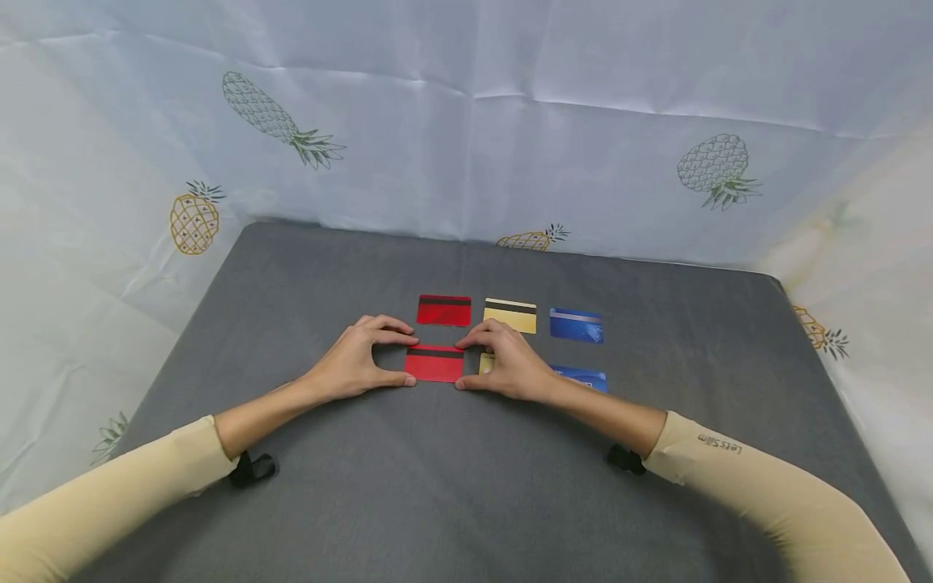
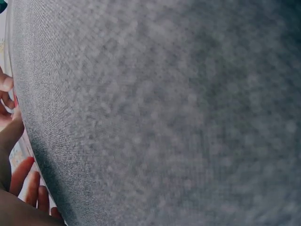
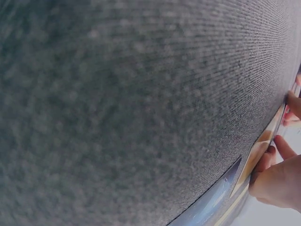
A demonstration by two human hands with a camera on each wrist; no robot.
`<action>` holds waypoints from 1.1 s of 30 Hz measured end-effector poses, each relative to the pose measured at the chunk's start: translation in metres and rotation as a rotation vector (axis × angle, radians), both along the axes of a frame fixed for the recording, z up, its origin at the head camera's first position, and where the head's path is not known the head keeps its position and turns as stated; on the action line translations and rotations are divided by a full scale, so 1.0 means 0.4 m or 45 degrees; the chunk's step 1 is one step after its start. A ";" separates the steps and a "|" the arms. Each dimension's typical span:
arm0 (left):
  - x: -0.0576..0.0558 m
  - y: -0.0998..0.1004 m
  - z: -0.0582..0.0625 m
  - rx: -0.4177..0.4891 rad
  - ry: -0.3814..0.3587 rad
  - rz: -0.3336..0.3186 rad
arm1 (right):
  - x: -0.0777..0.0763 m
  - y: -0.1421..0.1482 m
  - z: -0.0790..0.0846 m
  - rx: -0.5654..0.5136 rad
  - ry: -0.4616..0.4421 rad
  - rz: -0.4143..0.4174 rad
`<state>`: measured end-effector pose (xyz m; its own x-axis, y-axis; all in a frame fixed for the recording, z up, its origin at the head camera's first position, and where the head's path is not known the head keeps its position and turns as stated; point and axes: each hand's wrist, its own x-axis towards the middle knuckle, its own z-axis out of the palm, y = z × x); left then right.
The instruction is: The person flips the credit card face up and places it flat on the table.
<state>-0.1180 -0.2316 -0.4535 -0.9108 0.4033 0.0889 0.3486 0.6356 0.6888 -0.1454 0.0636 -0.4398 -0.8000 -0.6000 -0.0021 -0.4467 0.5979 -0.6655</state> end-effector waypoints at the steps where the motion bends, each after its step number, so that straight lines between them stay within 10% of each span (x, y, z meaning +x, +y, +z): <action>1: 0.000 0.001 0.001 -0.002 -0.002 0.003 | 0.000 0.000 0.000 0.001 0.001 0.000; 33: 0.008 0.006 0.017 0.025 -0.070 0.035 | -0.013 0.013 0.019 -0.059 -0.053 0.011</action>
<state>-0.1149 -0.2291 -0.4468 -0.9251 0.3770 0.0459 0.2927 0.6308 0.7187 -0.1507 0.0688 -0.4322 -0.7948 -0.6068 -0.0075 -0.4229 0.5626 -0.7104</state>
